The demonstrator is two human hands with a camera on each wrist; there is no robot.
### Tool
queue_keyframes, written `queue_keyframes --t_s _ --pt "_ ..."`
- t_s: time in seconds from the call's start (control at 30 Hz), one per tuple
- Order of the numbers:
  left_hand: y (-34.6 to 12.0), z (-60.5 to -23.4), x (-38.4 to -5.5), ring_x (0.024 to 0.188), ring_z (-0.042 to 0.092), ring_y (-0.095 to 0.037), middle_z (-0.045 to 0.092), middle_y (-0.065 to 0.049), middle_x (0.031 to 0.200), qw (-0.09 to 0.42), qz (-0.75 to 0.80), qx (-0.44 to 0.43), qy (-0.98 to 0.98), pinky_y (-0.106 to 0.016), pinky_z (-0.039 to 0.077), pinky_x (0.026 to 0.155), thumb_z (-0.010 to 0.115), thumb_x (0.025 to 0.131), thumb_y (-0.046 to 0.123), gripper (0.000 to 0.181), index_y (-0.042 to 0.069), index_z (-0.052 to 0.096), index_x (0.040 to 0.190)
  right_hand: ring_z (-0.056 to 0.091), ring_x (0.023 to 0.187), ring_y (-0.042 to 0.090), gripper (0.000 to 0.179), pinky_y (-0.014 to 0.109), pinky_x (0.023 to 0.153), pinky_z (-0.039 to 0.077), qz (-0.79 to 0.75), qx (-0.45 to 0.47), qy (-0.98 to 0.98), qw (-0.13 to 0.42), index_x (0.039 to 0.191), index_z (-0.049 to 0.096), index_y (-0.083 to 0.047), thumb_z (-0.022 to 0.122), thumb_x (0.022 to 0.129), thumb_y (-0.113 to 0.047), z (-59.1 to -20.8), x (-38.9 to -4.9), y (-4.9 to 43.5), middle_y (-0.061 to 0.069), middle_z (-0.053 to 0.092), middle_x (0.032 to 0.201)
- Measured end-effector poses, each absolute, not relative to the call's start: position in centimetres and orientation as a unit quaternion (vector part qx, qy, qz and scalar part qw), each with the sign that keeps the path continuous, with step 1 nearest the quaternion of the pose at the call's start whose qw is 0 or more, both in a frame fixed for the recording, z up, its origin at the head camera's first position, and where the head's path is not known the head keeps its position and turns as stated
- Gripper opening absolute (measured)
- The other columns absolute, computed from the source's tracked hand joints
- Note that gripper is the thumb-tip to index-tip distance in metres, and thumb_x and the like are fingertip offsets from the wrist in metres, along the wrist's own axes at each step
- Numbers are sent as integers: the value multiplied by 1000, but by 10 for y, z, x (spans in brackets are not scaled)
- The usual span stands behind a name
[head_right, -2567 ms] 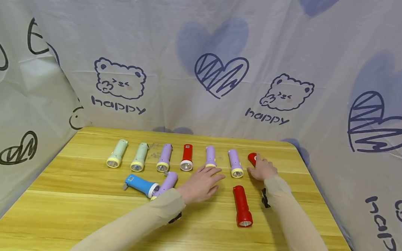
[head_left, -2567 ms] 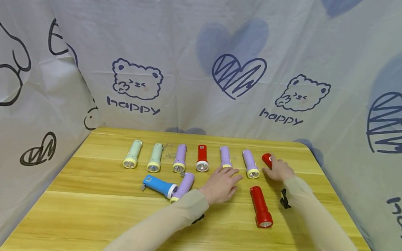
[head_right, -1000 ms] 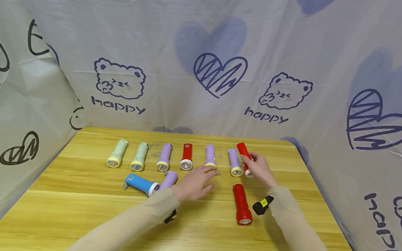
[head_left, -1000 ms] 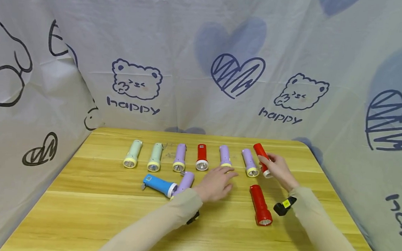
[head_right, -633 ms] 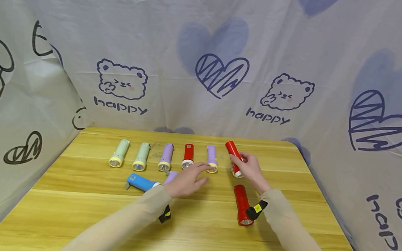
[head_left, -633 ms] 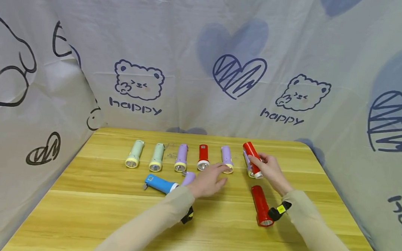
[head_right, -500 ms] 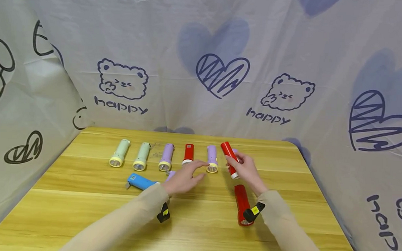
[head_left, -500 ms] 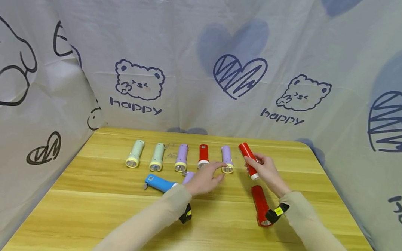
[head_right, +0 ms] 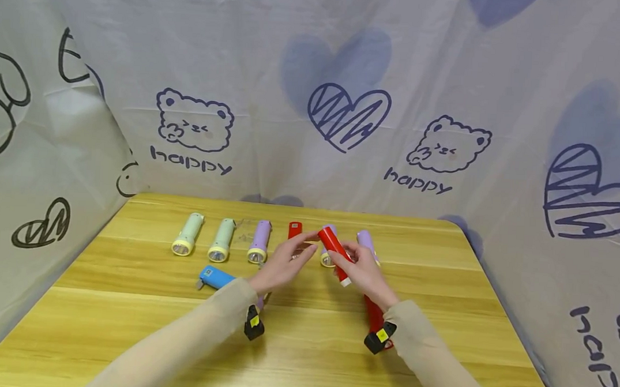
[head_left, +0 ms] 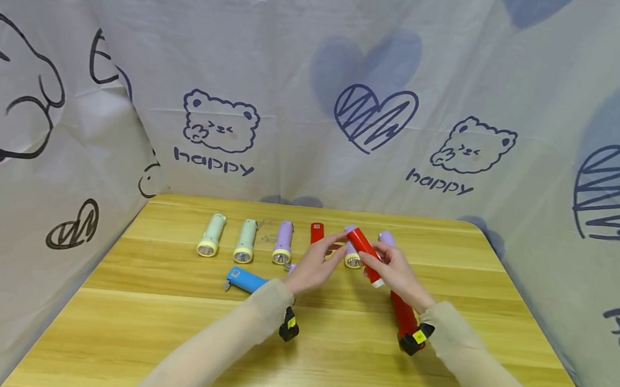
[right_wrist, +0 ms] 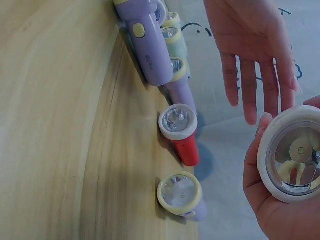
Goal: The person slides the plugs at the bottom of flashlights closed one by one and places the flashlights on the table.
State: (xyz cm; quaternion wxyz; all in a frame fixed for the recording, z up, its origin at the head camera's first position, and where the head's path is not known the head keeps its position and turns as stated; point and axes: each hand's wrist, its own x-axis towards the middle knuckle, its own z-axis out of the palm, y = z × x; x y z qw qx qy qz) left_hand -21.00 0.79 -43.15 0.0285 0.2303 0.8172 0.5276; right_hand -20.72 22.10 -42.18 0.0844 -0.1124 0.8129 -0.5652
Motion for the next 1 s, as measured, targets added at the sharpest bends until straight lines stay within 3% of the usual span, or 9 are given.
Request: queue_keyframes --t_s 0.2,0.53,0.73,1.0 --pt "8 -427 -210 132 58 -28 58 -9 144 46 568 195 798 -44 48 112 48 108 32 45 14 48 150 67 73 25 39 23 63 59 -572 -140 805 71 131 56 6 63 101 -19 -429 -206 218 4 67 89" --pt "7 -427 -213 129 59 -32 60 -9 143 69 594 165 784 -49 52 107 54 105 32 44 16 54 146 67 73 28 38 22 59 57 -526 -177 830 50 132 57 1 64 99 -18 -435 -200 212 27 66 107" --pt "6 -427 -213 124 64 -27 66 -9 135 55 592 154 789 -43 55 104 58 103 31 45 11 57 143 64 71 13 38 21 60 56 -504 -184 844 16 130 61 -1 68 97 -19 -437 -199 210 22 69 106" --pt "5 -432 -213 118 67 -27 69 -10 131 47 589 148 793 -38 58 98 66 99 28 41 9 64 135 64 74 15 37 20 61 56 -473 -172 864 -2 124 65 -2 71 95 -24 -445 -200 212 16 72 103"
